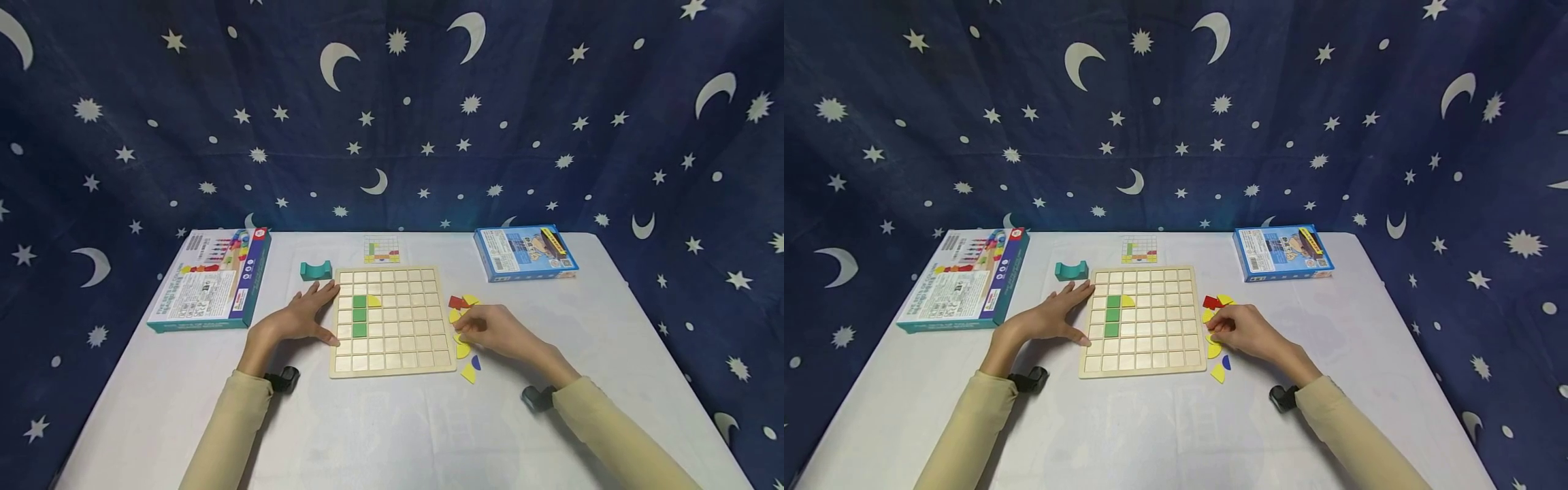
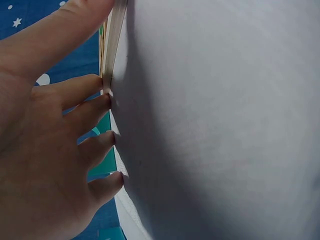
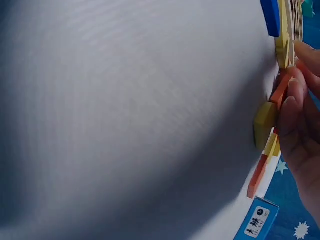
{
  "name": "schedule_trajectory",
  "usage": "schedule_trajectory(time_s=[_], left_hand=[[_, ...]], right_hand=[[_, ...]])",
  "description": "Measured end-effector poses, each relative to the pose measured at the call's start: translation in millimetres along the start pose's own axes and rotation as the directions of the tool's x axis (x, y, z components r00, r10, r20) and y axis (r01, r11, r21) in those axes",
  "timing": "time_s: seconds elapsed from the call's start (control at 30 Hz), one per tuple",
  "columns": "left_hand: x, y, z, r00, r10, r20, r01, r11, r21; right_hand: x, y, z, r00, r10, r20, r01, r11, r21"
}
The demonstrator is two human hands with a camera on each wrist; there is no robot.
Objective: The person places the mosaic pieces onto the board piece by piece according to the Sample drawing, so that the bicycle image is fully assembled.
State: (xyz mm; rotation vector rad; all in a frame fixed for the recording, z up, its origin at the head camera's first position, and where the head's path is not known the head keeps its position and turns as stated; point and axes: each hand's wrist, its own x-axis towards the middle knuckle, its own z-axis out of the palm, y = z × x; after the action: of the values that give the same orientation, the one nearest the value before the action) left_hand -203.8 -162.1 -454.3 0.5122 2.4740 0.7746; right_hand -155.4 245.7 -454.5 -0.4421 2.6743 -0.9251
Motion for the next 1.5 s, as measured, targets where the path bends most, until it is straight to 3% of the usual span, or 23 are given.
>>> schedule_trajectory(time_s=[0.27,0.83,1.1,1.5], left_hand=[[-0.7,0.4,-0.5,1.0,0.008,-0.002,-0.008,1.0,-0.004],[0.4,0.3,0.2,1.0,-0.007,0.002,0.007,1.0,-0.002],[-1.1,0.9,-0.5,1.0,-0.004,-0.001,0.004,1.0,-0.003],[-0.3,-0.7,0.2,1.0,0.008,-0.001,-0.008,1.0,-0.008]], right_hand=[[-3.1,-0.6,-4.2,0.999,0.019,0.045,-0.018,1.0,-0.01],[-2.0,-2.4,-5.6,0.991,-0.065,0.115,0.08,0.988,-0.134],[-1.5,-6.7,-6.7,0.992,-0.014,0.127,0.036,0.985,-0.171],[-6.0,-6.4,-6.0,0.99,-0.015,0.141,0.037,0.987,-0.155]])
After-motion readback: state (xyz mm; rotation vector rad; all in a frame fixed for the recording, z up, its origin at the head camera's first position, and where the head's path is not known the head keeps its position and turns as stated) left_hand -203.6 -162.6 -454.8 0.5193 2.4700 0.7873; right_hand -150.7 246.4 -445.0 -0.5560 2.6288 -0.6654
